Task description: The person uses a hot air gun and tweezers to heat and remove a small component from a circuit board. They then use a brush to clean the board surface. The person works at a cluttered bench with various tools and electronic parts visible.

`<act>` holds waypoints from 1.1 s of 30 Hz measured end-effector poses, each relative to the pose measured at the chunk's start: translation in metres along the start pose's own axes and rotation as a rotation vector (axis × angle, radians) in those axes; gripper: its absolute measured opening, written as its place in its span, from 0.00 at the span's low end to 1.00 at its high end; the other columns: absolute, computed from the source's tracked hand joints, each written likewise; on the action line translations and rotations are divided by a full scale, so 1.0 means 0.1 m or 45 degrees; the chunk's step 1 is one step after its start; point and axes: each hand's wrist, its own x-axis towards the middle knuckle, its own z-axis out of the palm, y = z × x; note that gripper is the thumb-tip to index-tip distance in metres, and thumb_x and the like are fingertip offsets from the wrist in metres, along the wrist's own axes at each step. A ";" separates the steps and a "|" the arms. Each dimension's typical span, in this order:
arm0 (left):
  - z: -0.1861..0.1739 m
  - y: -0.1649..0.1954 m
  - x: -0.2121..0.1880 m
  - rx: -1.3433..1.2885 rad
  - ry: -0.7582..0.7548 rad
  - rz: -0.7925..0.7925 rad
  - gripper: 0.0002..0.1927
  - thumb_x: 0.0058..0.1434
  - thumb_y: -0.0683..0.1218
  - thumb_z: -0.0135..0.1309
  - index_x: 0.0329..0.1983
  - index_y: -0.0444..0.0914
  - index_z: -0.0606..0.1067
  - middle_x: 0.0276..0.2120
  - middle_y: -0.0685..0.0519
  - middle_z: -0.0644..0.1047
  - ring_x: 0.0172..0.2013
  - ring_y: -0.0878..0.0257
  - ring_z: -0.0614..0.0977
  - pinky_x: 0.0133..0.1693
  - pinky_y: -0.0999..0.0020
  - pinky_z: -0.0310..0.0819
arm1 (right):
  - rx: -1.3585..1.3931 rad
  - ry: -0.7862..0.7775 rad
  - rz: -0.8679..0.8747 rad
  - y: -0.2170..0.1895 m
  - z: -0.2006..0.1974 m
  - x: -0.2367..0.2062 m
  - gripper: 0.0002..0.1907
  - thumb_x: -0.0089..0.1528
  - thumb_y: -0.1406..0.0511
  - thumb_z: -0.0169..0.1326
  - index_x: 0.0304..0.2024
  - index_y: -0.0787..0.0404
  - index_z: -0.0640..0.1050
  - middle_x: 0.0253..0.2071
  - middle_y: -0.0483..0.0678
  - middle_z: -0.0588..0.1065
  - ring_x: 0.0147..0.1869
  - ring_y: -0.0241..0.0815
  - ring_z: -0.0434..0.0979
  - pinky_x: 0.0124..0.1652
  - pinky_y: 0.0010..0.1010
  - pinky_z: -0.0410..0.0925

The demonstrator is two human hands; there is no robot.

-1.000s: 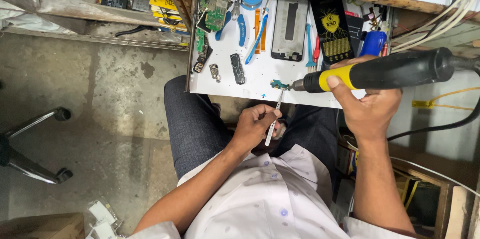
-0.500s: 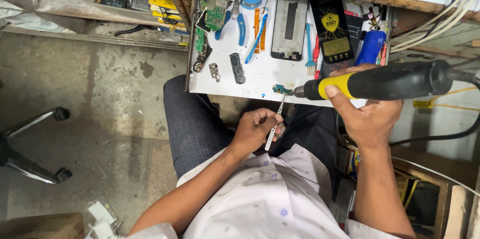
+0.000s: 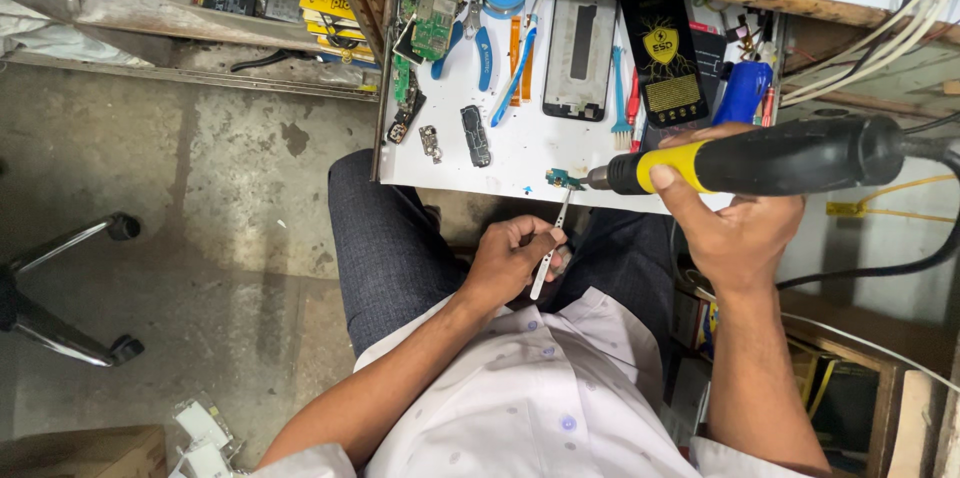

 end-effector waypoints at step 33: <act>-0.03 -0.05 0.06 0.066 0.011 0.016 0.08 0.68 0.43 0.55 0.41 0.32 0.79 0.26 0.54 0.79 0.23 0.71 0.77 0.26 0.76 0.71 | 0.018 -0.006 0.038 0.01 0.02 0.05 0.11 0.67 0.74 0.65 0.46 0.69 0.76 0.46 0.53 0.79 0.53 0.41 0.81 0.57 0.30 0.73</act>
